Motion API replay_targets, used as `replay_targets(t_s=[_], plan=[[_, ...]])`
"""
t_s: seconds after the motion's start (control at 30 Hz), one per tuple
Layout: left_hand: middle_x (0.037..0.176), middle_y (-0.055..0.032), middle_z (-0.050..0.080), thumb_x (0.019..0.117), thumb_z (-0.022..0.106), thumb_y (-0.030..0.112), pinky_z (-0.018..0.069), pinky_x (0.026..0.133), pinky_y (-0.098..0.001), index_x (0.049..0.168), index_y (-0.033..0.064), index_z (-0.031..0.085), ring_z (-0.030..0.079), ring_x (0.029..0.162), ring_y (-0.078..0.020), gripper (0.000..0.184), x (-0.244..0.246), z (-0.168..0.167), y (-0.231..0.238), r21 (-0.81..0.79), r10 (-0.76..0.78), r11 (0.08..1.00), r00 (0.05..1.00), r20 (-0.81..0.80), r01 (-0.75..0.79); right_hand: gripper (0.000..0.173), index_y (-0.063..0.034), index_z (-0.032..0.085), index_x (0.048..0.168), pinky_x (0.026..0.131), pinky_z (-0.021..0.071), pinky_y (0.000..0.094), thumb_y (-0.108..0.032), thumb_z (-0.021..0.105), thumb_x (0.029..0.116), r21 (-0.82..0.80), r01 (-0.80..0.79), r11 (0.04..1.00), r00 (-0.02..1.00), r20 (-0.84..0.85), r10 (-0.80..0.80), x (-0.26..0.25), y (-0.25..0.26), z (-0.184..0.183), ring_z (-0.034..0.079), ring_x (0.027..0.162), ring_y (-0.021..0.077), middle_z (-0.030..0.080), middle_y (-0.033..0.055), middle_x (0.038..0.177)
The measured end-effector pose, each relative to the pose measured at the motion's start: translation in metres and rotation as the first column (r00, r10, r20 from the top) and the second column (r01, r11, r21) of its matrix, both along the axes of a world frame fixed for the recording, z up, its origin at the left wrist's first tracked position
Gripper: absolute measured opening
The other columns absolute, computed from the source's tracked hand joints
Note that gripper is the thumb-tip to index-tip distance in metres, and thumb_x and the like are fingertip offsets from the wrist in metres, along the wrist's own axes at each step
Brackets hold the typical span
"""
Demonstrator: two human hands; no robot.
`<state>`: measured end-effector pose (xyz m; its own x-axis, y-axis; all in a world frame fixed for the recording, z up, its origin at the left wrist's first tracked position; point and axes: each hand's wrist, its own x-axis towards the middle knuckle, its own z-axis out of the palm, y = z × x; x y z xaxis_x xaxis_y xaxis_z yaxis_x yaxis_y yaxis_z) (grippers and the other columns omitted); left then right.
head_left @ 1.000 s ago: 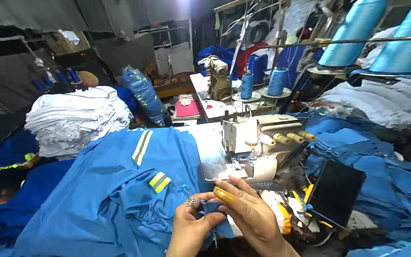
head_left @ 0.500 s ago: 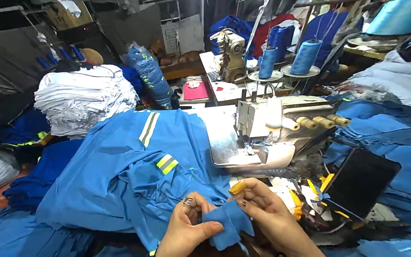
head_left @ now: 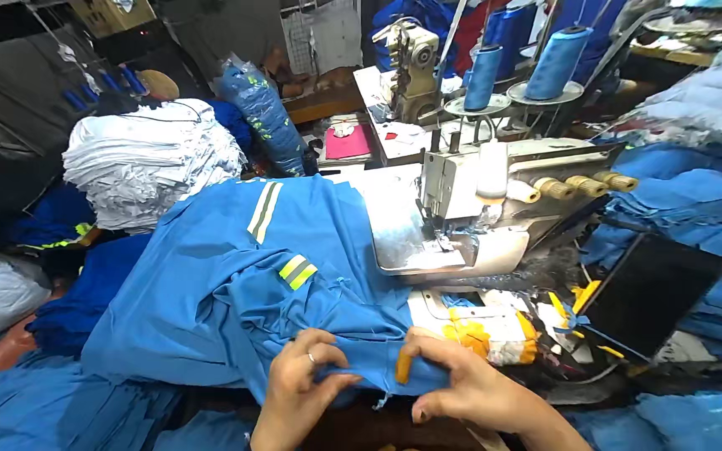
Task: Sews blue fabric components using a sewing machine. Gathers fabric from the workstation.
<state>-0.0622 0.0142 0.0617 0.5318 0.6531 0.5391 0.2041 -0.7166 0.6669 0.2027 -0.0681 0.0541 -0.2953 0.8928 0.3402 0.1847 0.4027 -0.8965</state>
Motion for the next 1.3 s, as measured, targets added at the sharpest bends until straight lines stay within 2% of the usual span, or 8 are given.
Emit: replay_targets(t_s=[0.13,0.4,0.73,0.9,0.97,1.07,1.2,1.3], plan=[[0.099,0.0070,0.072,0.0862,0.081,0.021,0.0582,0.085,-0.0189,0.091,0.0186,0.073,0.068,0.099,-0.0022,0.009,0.004,0.003,0.003,-0.187,0.024,0.982,0.965,0.261,0.026,0.041,-0.0077,0.065,0.108,0.079,0.0548,0.0287,-0.034,0.084,0.0825,0.035,0.129,0.991,0.979,0.157,-0.133,-0.009,-0.002,0.004,0.063,0.094,0.0119,0.065,0.0079,0.103],[0.096,0.0084,0.074,0.0834,0.082,0.013,0.0588,0.083,-0.0177,0.090,0.0194,0.073,0.069,0.096,-0.0014,0.013,0.008,0.003,-0.001,-0.214,0.058,0.977,0.941,0.335,0.016,0.027,-0.0080,0.069,0.100,0.072,0.0539,0.0229,-0.033,0.060,0.1027,0.143,0.330,0.933,0.929,0.125,-0.348,-0.014,-0.005,-0.001,0.065,0.082,0.0061,0.069,0.0048,0.089],[0.098,0.0062,0.073,0.0848,0.082,0.011,0.0593,0.082,-0.0180,0.097,0.0176,0.072,0.070,0.095,-0.0028,0.017,0.001,0.014,0.008,-0.160,-0.094,0.975,0.942,0.321,0.152,0.017,-0.0078,0.067,0.094,0.067,0.0519,0.0153,-0.024,0.071,0.0929,-0.012,0.371,0.928,0.928,-0.017,-0.372,-0.019,-0.003,-0.005,0.062,0.075,-0.0020,0.067,-0.0016,0.082],[0.101,0.0042,0.075,0.0920,0.076,0.020,0.0579,0.086,-0.0213,0.111,0.0159,0.072,0.069,0.095,-0.0036,0.020,-0.007,0.025,0.026,-0.019,-0.124,0.992,0.992,0.033,0.125,0.035,-0.0142,0.064,0.131,0.053,0.0417,0.0224,-0.027,0.066,0.0976,-0.165,0.233,0.958,0.971,0.098,-0.219,-0.013,0.008,-0.002,0.045,0.055,0.0040,0.051,-0.0051,0.065],[0.101,0.0024,0.074,0.0939,0.073,0.022,0.0581,0.084,-0.0233,0.117,0.0149,0.073,0.069,0.091,-0.0051,0.024,-0.007,0.033,0.040,0.054,-0.081,0.995,0.986,-0.144,0.089,0.030,-0.0085,0.068,0.124,0.054,0.0450,0.0226,-0.027,0.061,0.1014,-0.183,0.176,0.967,0.979,0.139,-0.151,-0.012,0.018,0.002,0.049,0.056,0.0050,0.054,-0.0004,0.068],[0.095,-0.0010,0.072,0.0887,0.075,0.018,0.0601,0.075,-0.0309,0.103,0.0127,0.078,0.069,0.082,-0.0113,0.016,-0.001,0.039,0.067,0.130,0.034,0.991,0.938,-0.346,0.012,0.026,-0.0045,0.072,0.111,0.068,0.0509,0.0220,-0.026,0.061,0.1011,-0.222,0.202,0.954,0.974,0.146,-0.173,-0.013,0.046,0.005,0.058,0.073,0.0047,0.067,0.0046,0.092],[0.117,-0.0173,0.068,0.0885,0.080,0.016,0.0571,0.089,-0.0527,0.102,0.0032,0.076,0.068,0.103,-0.0315,0.019,0.013,0.023,0.108,-0.102,0.017,0.990,0.787,-0.617,-0.102,0.016,-0.0047,0.073,0.101,0.075,0.0536,0.0290,-0.019,0.066,0.0963,-0.296,0.264,0.918,0.959,0.180,-0.218,-0.020,0.088,-0.016,0.063,0.089,0.0110,0.066,0.0079,0.118],[0.112,-0.0191,0.067,0.0913,0.077,0.019,0.0556,0.087,-0.0546,0.105,0.0015,0.075,0.068,0.096,-0.0335,0.022,0.017,0.015,0.111,-0.179,-0.013,0.968,0.673,-0.739,-0.178,0.019,-0.0019,0.073,0.103,0.089,0.0538,0.0314,-0.018,0.064,0.0986,-0.354,0.221,0.909,0.961,0.237,-0.141,-0.023,0.098,-0.024,0.064,0.105,0.0135,0.063,0.0099,0.131]])
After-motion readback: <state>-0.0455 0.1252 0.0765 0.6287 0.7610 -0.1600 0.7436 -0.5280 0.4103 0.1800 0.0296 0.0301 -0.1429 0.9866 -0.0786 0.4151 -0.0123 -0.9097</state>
